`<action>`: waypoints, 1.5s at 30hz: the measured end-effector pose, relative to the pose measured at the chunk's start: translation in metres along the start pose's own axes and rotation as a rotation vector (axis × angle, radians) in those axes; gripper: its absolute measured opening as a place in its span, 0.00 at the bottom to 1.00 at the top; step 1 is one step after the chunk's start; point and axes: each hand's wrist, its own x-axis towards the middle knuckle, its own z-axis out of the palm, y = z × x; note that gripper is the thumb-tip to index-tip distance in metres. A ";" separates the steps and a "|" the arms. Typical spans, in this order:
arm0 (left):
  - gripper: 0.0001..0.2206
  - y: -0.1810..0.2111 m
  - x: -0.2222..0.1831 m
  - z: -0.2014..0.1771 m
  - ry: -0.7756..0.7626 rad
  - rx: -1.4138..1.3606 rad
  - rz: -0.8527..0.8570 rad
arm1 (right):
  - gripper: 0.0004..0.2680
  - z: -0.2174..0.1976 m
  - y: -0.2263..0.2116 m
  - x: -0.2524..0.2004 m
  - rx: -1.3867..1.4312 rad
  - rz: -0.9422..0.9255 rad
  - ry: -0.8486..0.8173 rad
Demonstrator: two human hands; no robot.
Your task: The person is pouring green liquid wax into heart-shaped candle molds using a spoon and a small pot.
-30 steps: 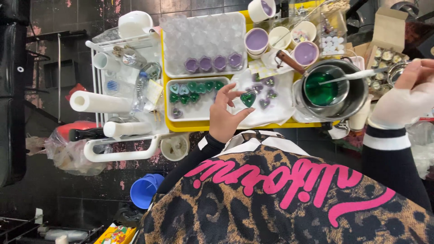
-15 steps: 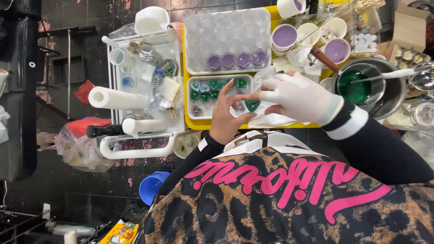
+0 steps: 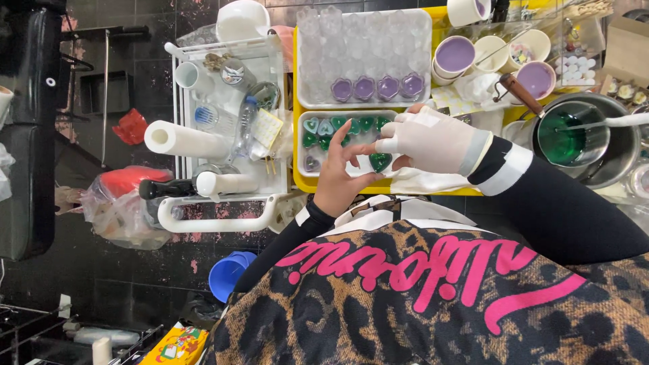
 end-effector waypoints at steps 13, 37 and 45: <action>0.52 -0.011 -0.003 -0.017 -0.044 -0.033 0.007 | 0.13 0.006 -0.005 0.022 -0.016 -0.061 0.017; 0.55 -0.057 -0.047 -0.045 0.185 0.080 -0.124 | 0.17 0.098 0.000 0.051 0.104 0.234 0.040; 0.54 -0.067 -0.064 -0.048 0.216 0.042 -0.190 | 0.14 0.135 0.004 0.058 0.096 0.352 0.096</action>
